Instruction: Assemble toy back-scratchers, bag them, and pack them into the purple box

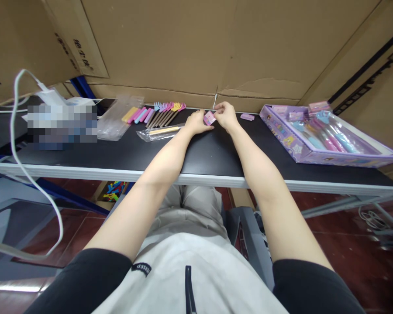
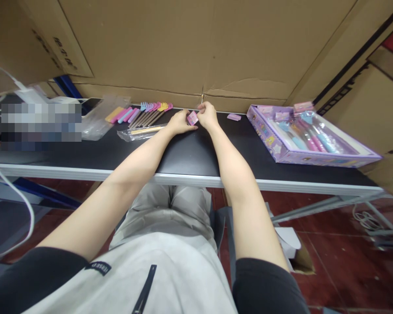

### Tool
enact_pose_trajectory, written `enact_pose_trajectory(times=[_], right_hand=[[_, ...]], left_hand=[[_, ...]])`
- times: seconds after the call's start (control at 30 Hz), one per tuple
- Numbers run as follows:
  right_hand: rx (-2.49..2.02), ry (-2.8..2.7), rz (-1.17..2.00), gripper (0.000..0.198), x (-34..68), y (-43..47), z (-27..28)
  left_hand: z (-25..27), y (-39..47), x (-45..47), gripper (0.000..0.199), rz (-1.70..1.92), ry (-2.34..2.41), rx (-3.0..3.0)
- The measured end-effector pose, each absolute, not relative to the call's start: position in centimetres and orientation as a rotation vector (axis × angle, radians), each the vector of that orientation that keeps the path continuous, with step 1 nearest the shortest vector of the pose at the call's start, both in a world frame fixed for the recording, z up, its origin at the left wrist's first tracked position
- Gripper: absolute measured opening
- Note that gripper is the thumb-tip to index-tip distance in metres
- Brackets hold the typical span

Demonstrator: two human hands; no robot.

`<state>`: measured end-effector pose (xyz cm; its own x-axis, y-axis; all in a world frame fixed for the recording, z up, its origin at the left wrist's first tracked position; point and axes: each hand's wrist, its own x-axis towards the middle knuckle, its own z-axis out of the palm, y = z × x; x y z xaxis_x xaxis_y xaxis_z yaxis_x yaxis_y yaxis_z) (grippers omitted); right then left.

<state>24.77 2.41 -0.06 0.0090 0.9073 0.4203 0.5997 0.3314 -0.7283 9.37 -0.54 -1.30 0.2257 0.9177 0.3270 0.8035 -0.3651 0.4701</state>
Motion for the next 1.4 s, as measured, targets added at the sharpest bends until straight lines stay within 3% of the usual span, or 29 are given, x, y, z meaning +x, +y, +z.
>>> enact_pose_trajectory(times=[0.2, 0.37, 0.5, 0.77, 1.17, 1.4], right_hand=[[-1.268, -1.767, 0.287, 0.013, 25.1, 2.2, 0.1], [-1.268, -1.826, 0.241, 0.04, 24.7, 1.3, 0.5], [-1.301, -1.789, 0.22, 0.048, 24.9, 2.0, 0.3], [-1.537, -1.849, 0.198, 0.016, 25.0, 1.8, 0.4], [-1.606, -1.82, 0.272, 0.014, 24.5, 0.0, 1.4], [-1.661, -1.881, 0.155, 0.008, 24.9, 0.8, 1.1]], left_hand=[[-0.7, -1.3, 9.6, 0.067, 0.814, 1.684, 2.325], [-0.6, -1.4, 9.5, 0.065, 0.824, 1.69, 2.34], [-0.8, -1.3, 9.5, 0.062, 0.835, 1.69, 2.342], [-0.9, -1.1, 9.4, 0.063, 0.879, 1.661, 2.321], [-1.6, -0.2, 9.6, 0.08, 0.977, 1.642, 2.271], [-0.6, -1.9, 10.1, 0.081, 0.793, 1.718, 2.264]])
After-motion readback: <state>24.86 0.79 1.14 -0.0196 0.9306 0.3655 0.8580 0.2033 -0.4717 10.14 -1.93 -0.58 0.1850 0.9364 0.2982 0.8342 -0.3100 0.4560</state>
